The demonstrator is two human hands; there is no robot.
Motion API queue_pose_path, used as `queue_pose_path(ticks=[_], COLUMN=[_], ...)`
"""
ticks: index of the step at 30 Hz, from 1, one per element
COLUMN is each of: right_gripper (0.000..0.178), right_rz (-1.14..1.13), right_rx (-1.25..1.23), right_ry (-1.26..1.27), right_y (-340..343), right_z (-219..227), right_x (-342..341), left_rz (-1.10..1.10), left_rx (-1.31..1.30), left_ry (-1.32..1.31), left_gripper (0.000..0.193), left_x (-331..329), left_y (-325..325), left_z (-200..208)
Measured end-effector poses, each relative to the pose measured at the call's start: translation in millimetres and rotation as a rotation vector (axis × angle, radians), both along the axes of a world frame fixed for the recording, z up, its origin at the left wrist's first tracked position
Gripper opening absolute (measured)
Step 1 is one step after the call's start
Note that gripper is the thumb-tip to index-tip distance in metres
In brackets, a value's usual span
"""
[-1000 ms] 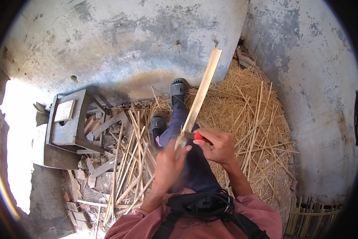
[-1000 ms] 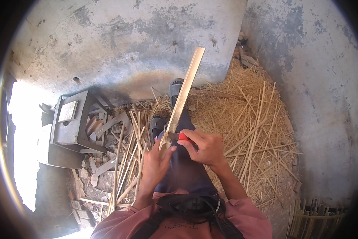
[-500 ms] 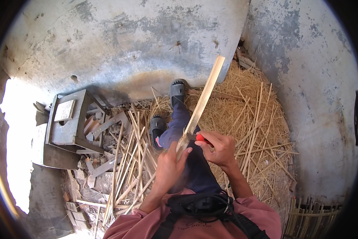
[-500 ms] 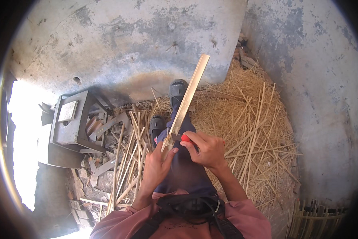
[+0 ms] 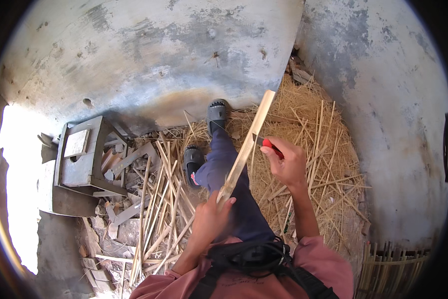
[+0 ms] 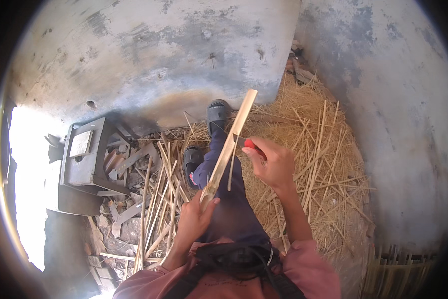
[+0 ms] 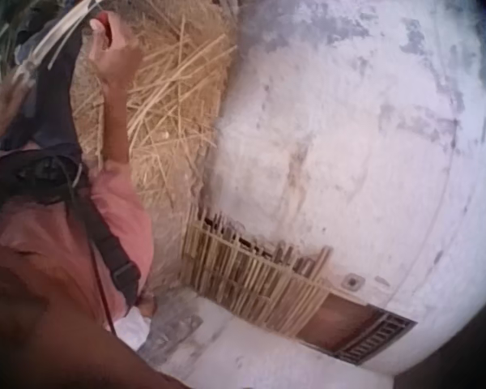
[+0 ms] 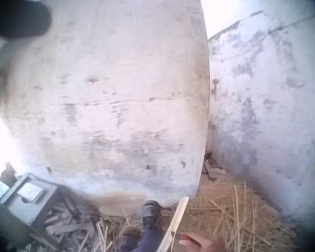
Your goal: The person uses a utility knife to carve and smooth the edges of a long bamboo strip.
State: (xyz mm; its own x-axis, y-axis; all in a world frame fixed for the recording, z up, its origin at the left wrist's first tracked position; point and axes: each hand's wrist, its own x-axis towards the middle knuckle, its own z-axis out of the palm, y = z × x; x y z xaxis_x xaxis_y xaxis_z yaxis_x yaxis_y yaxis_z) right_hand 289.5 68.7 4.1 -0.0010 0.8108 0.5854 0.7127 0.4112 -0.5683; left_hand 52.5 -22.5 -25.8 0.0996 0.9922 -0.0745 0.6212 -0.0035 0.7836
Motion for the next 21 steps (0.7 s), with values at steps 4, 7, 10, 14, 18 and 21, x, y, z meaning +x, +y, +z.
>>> queue_pose_path(ticks=[4, 7, 10, 14, 18, 21], right_gripper=[0.024, 0.026, 0.028, 0.033, 0.047, 0.054], right_rz=[0.02, 0.067, 0.07, -0.033, -0.422, -0.481], right_rx=[0.015, -0.012, -0.069, -0.009, -0.11, -0.097], right_ry=[0.009, -0.023, -0.016, 0.043, 0.093, 0.129], right_y=[16.8, 24.4, 29.0, 48.1, 102.9, 125.4], right_z=[-3.9, -1.1, -4.8, -20.9, -19.9, -59.1], right_x=[14.6, 11.8, 10.4, 18.6, 103.8, 168.8], left_rz=[0.022, 0.053, 0.068, 0.036, -0.03, 0.005], left_rx=[-0.02, -0.023, -0.058, -0.078, -0.104, -0.037], left_ry=[0.017, -0.005, 0.04, 0.015, 0.012, -0.016], left_gripper=[0.042, 0.041, 0.041, 0.039, 0.037, 0.036], left_x=[-1.6, -2.9, -4.5, -7.3, -15.9, -27.4], left_y=[-2.9, -4.2, -4.1, -4.6, -25.2, -21.4], left_z=[-9.4, -4.5, -2.3, -6.0, -22.8, -25.5])
